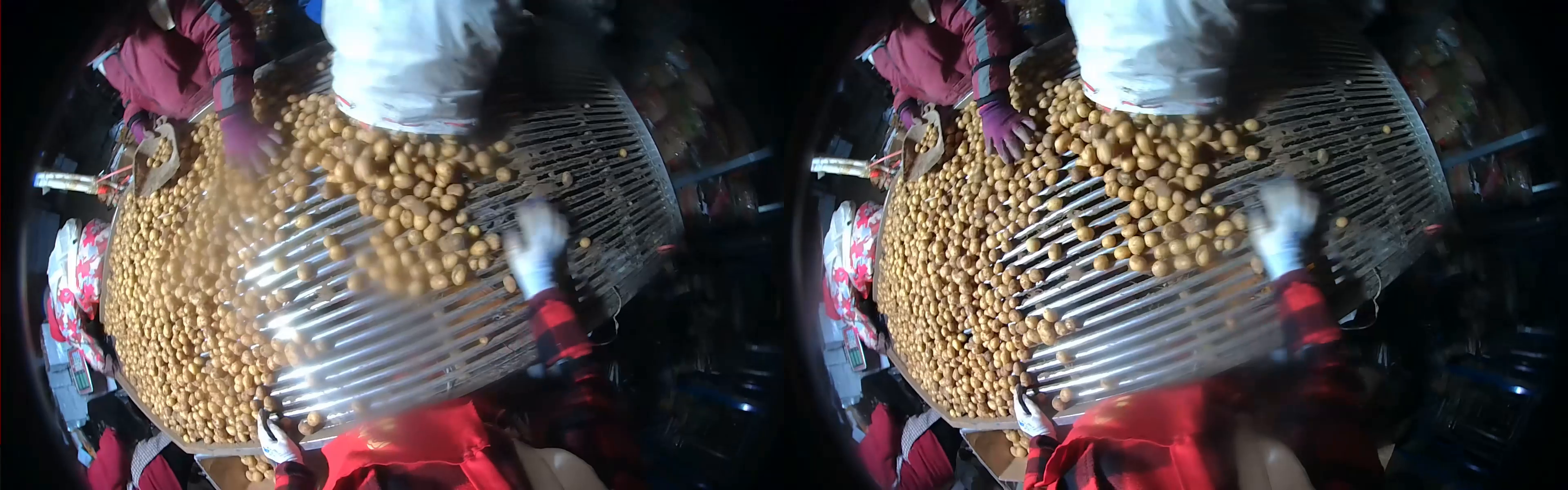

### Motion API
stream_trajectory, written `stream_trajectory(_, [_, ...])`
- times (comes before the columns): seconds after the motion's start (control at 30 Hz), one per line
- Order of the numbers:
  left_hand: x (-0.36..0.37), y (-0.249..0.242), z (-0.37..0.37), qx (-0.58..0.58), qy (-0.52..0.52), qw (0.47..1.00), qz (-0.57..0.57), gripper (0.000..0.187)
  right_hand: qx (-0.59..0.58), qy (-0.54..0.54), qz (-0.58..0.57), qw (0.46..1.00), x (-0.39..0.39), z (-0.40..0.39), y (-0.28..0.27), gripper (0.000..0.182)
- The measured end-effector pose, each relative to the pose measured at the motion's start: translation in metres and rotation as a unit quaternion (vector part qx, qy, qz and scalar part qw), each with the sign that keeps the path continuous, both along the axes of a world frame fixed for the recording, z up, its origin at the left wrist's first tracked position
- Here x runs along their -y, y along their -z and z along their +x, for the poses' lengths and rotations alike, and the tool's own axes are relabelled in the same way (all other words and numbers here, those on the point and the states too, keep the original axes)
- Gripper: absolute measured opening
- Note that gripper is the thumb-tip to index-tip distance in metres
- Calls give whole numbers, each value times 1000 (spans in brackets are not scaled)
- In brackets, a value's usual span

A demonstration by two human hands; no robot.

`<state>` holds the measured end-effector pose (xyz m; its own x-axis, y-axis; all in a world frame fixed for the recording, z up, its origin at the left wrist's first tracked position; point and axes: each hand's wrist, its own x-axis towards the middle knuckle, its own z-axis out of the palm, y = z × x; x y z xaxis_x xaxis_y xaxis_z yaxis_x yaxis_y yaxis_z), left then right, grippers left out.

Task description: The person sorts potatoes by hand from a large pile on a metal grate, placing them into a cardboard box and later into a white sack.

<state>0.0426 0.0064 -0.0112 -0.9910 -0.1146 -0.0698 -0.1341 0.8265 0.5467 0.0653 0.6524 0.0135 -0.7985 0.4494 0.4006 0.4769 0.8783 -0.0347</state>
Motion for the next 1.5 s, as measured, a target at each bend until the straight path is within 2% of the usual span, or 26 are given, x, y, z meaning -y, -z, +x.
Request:
stream_trajectory(0.07, [9, 11, 1, 7, -13, 999, -28, 40, -39, 174, -16, 984, -53, 44, 17, 51])
stream_trajectory(0.1, [7, 10, 1, 12, -26, 999, -15, 39, -21, 225, 69, 972, -88, 74, 68, 54])
stream_trajectory(0.2, [0, 4, 0, 28, -21, 999, -17, 40, 87, 232, 39, 968, -26, 35, 64, 57])
stream_trajectory(0.23, [-5, -1, -1, 33, -27, 999, -6, 39, -6, 113, 33, 993, -14, 26, 71, 63])
stream_trajectory(0.27, [-5, -1, -1, 25, -23, 999, -29, 36, 54, 94, 96, 990, 1, 19, 77, 69])
stream_trajectory(0.33, [-6, 0, -2, 13, -14, 1000, -9, 35, 106, 75, 26, 991, 33, -8, 71, 71])
stream_trajectory(0.37, [-4, 3, -1, 14, -26, 1000, 3, 35, 79, 99, 11, 992, 43, -19, 75, 70])
stream_trajectory(0.4, [-11, -7, -3, 38, -29, 999, 14, 37, 137, 134, -16, 981, 55, -34, 61, 74])
stream_trajectory(0.47, [-26, -21, -5, 43, -68, 995, 58, 35, 24, 42, -37, 998, 67, -63, 76, 78])
stream_trajectory(0.53, [-23, -14, -1, 24, -82, 996, -18, 34, -93, 8, -101, 990, 95, -106, 83, 69])
stream_trajectory(0.6, [-26, -17, -2, 13, -73, 997, -12, 33, -179, 8, -280, 943, 130, -150, 70, 69])
stream_trajectory(0.63, [-21, -11, -1, 2, -67, 998, -16, 32, -150, -44, -216, 964, 144, -164, 64, 66])
stream_trajectory(0.67, [-17, -4, 2, -7, -59, 998, -19, 32, 1, 5, -68, 998, 164, -178, 64, 63])
stream_trajectory(0.73, [-20, -4, 1, -27, -90, 995, 28, 31, -73, -95, -89, 989, 215, -200, 39, 62])
stream_trajectory(0.83, [-24, -11, -4, -80, -80, 993, 15, 31, 34, -155, -116, 981, 284, -224, 30, 61])
stream_trajectory(0.87, [-23, -14, -2, -47, -90, 993, 60, 32, 1, -233, -117, 965, 302, -238, 45, 60])
stream_trajectory(0.97, [-24, -17, 0, -39, -117, 989, 80, 32, 117, -328, -64, 935, 380, -253, 6, 64])
stream_trajectory(1.03, [-20, -13, 1, -61, -102, 992, 45, 32, 214, -378, -16, 900, 430, -241, 2, 63])
stream_trajectory(1.13, [-13, 3, 3, -115, -90, 989, 28, 32, 160, -480, -60, 860, 467, -172, 33, 70])
stream_trajectory(1.17, [-11, 10, 4, -165, -74, 983, 16, 32, 130, -501, -74, 853, 468, -147, 37, 71])
stream_trajectory(1.2, [-12, 11, 4, -165, -72, 984, 21, 32, 206, -538, -29, 817, 456, -134, 6, 70])
stream_trajectory(1.33, [-15, 6, 2, -167, -92, 981, 45, 36, 208, -637, -91, 736, 404, -77, 14, 61])
stream_trajectory(1.4, [-15, 5, 4, -171, -101, 979, 39, 37, 110, -582, -33, 805, 369, -85, -13, 38])
stream_trajectory(1.43, [-12, 10, 6, -176, -98, 979, 31, 37, 169, -510, -51, 842, 346, -99, 1, 34])
stream_trajectory(1.47, [-12, 9, 7, -173, -98, 979, 45, 38, 94, -497, -47, 861, 309, -113, 10, 38])
stream_trajectory(1.5, [-12, 10, 6, -176, -97, 978, 48, 38, 100, -428, 14, 898, 279, -124, 29, 51])
